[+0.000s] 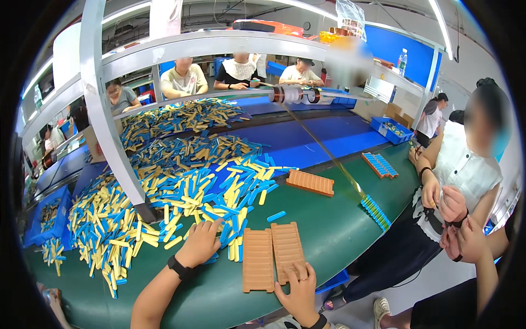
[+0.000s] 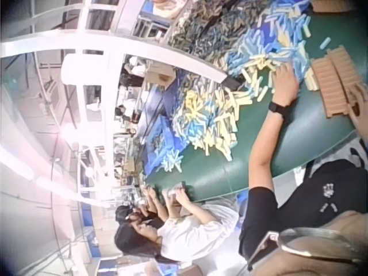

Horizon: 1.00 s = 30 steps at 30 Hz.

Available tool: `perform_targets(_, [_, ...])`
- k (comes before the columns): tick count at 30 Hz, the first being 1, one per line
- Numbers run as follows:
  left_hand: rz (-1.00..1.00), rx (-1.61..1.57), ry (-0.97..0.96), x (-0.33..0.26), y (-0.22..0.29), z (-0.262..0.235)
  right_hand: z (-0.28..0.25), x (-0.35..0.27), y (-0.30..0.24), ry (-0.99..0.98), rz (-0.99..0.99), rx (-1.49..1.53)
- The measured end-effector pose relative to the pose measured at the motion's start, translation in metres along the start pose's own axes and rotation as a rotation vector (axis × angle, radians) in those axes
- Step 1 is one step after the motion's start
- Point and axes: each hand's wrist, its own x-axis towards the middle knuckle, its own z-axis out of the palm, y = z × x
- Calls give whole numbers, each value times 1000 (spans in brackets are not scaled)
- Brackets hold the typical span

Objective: The recorder is sitting at a workbench and placing small blue and yellow plastic components into a brown tray.

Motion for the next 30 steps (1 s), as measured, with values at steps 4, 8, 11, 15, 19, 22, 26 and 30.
perform_targets(4, [49, -111, -10, -2, 14, -11, 3, 0, -3, 8, -50, 23])
perform_targets(8, [233, -159, -224, -12, 53, -26, 1, 3, -2, 31, -73, 76])
perform_targets(11, [343, -140, -366, -26, 84, -40, -2, 7, 4, 17, -79, 91])
perform_targets(15, [381, -100, -444, -45, 79, -31, 2, 6, 1, -14, -164, 179])
perform_targets(19, [357, -66, -355, -44, 92, -37, 6, 1, 7, -17, -113, 156])
perform_targets(22, [326, -84, -365, -42, 95, -36, 5, -1, 6, -36, -89, 172])
perform_targets(26, [301, -63, -333, -46, 101, -38, 7, -3, 9, -28, -106, 188])
perform_targets(30, [232, -166, -317, -50, 96, -43, 9, -2, 9, -18, -131, 201])
